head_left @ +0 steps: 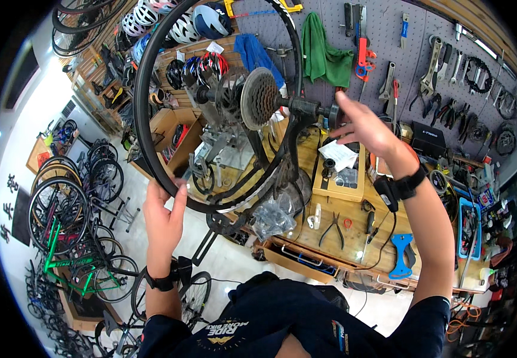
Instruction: The person handles a bicycle wheel, positions it on a stand, and uses a spoke wrench to adjust parts of the hub and spokes.
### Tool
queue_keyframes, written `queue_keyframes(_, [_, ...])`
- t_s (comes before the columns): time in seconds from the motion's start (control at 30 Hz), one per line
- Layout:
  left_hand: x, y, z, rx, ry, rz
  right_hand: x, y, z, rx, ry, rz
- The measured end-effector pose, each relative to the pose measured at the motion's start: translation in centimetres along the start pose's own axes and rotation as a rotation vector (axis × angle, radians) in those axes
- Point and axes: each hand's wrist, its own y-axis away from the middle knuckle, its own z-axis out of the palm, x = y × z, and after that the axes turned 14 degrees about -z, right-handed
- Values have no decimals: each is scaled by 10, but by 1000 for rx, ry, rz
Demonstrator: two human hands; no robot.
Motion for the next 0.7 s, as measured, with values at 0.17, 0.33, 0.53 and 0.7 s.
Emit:
queue_keyframes(0.17, [-25,3,1,-125,16,21,10,-12,15,-16,265,-113])
queue_keyframes(0.33, [-63,-48,-17,-623,482,-28,28,-13,4,-131,1120,-819])
queue_keyframes(0.53, [-66,-130,22,-944,579,-549,16,-7,10,-1,915,-687])
queue_keyframes(0.7, [-36,-158,56,-1262,623,-722,-5,-15,15,14,26,322])
